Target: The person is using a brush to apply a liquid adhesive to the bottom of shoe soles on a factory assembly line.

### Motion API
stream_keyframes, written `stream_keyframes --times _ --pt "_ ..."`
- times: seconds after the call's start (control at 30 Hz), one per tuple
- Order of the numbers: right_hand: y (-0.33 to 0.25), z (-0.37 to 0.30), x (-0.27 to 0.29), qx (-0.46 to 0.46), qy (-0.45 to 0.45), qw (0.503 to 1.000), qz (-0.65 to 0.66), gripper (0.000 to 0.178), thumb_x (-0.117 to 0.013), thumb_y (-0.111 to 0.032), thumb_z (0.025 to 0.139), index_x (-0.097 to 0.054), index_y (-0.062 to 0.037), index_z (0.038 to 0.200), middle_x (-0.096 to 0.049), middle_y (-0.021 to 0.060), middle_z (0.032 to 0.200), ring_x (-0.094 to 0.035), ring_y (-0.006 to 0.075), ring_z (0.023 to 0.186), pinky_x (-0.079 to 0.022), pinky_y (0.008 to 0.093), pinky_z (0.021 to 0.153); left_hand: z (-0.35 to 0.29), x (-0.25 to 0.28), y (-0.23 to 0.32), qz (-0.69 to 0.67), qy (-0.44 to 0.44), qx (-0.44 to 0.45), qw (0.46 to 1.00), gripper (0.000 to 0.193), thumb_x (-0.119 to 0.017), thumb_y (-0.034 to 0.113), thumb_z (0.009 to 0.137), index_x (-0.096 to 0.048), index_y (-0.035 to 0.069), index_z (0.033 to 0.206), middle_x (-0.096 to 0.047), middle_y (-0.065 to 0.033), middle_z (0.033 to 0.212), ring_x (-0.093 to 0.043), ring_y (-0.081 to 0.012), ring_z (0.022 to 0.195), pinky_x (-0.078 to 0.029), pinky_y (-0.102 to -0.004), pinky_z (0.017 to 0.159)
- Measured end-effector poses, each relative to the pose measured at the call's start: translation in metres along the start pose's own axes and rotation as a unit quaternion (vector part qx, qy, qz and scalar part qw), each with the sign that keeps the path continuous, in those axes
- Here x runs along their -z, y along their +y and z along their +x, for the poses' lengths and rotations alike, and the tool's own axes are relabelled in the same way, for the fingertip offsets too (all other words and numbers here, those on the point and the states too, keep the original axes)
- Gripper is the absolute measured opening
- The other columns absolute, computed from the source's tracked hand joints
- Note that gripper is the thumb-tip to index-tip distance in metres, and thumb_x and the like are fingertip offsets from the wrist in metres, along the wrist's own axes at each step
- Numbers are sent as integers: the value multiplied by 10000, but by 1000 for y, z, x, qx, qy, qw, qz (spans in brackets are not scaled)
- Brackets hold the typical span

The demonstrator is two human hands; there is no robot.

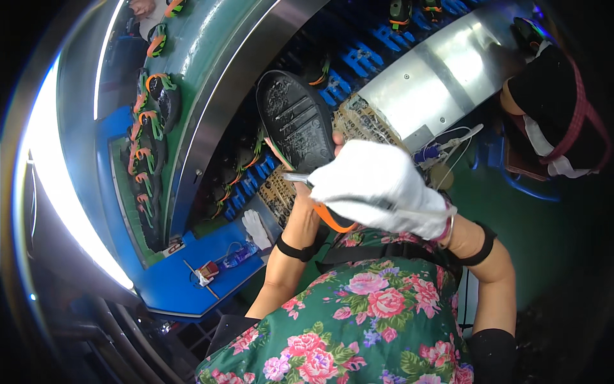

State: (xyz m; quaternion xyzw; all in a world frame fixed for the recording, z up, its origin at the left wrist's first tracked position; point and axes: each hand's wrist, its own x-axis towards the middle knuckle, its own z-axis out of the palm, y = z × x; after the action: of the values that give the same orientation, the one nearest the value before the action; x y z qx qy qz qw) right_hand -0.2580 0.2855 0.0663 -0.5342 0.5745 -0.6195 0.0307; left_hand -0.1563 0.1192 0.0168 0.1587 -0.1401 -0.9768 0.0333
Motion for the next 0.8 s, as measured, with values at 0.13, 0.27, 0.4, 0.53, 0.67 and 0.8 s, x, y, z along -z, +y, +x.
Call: stream_keyframes --times 0.13,0.27,0.4,0.53,0.67,0.8 --pt "2 -3 4 -7 5 1000 -23 273 -766 -17 790 -772 -42 1062 -766 120 1068 -718 279 869 -576 371 765 2 7 5 43 34 -11 998 1173 -256 1028 737 -596 31 1253 -689 -184 1005 -699 -280 807 -611 -435 708" --pt "1 -16 -7 25 -13 999 -19 284 -768 -23 784 -774 -41 1068 -768 118 1087 -723 280 890 -575 364 737 5 5 8 49 28 -3 998 1169 -270 1027 733 -597 30 1248 -684 -172 991 -695 -294 815 -601 -457 717" --pt "2 -12 7 -29 5 999 14 289 -794 -15 757 -781 -57 1043 -771 116 1052 -724 261 853 -572 349 712 10 1 13 78 78 -56 992 1158 -280 1019 739 -583 32 1264 -682 -184 981 -697 -305 780 -607 -453 664" --pt "-2 -19 -4 11 -6 1000 -17 290 -803 -50 787 -767 -63 1075 -756 104 1015 -707 270 842 -577 375 719 16 -11 14 64 50 -74 994 1159 -289 1017 731 -577 35 1275 -681 -187 987 -699 -315 782 -613 -458 660" --pt "-2 -16 8 -77 2 995 61 272 -801 -54 789 -761 -39 1058 -757 120 1018 -710 271 835 -577 372 744 20 -10 18 48 11 -78 996 1170 -281 1019 728 -573 32 1284 -680 -191 1005 -704 -319 808 -614 -461 669" --pt "-2 -18 9 -45 -3 999 8 279 -793 -22 772 -769 -42 1049 -760 112 1010 -706 261 824 -572 363 732 25 -10 25 82 -22 -94 992 1196 -248 1024 725 -565 29 1308 -682 -206 1031 -710 -328 839 -617 -467 684"
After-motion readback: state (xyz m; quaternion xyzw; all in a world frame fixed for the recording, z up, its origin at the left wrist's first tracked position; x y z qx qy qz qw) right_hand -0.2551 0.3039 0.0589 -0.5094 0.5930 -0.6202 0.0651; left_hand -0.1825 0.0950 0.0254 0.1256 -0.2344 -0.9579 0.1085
